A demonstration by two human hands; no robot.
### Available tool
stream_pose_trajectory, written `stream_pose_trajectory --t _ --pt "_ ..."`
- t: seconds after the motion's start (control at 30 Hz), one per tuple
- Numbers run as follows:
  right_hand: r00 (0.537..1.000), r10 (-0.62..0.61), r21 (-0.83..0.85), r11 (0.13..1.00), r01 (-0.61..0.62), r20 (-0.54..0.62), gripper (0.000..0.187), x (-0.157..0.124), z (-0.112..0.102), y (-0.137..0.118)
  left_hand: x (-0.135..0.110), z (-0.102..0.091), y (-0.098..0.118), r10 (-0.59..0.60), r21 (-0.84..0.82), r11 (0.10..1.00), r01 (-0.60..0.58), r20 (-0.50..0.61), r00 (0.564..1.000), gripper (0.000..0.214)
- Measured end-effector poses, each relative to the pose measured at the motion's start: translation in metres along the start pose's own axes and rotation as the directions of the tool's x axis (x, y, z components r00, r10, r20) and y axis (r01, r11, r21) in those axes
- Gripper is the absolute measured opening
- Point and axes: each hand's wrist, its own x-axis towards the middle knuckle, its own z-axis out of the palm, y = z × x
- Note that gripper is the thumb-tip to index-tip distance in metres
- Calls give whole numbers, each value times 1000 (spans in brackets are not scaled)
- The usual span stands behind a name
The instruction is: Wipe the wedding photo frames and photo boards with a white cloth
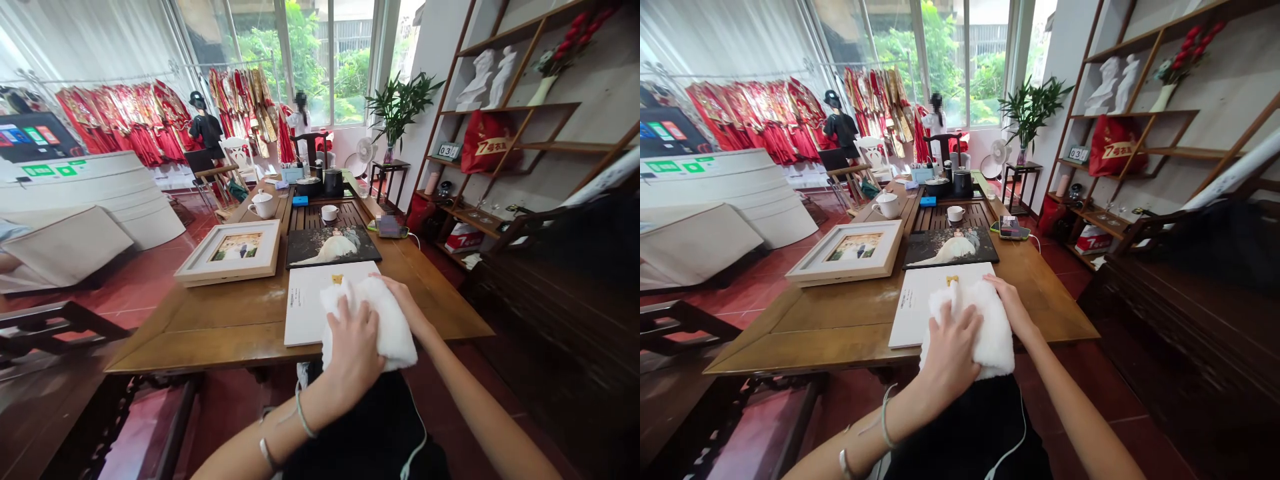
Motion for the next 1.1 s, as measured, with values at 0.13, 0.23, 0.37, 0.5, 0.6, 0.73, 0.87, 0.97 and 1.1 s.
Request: stream_pose_trajectory --t 0.13,0.23,0.37,0.5,0.6,0.73,0.87,0.97,1.1 --pt "999 -47 -26 999 48 26 38 0 0 9 -11 -1 -13 9 -37 999 -8 28 1000 59" --pt "996 -63 -107 992 70 66 39 1 0 6 -9 -6 -30 33 -52 998 -29 73 997 61" --pt "995 -68 -155 985 79 73 43 2 1 -1 7 -11 -45 37 -29 999 -34 80 996 59" --pt "993 -91 -196 975 103 72 47 1 2 -4 36 -7 -57 8 -16 1000 -7 26 1000 55" --pt "994 -84 -212 973 97 72 47 1 2 -3 62 -2 -66 -26 6 1000 26 -2 1000 52" --pt "997 -48 -224 973 62 68 44 2 2 -2 88 3 -73 -60 13 998 61 -46 997 50" --pt "996 -69 -208 975 81 64 47 2 1 -6 89 6 -70 -40 16 999 41 -58 998 49" --pt "990 -97 -180 977 113 99 49 1 -1 -12 77 6 -60 -9 15 1000 10 -59 998 48" --pt "987 -95 -115 987 110 129 46 -1 -4 -19 57 3 -42 -25 11 1000 25 -59 998 44"
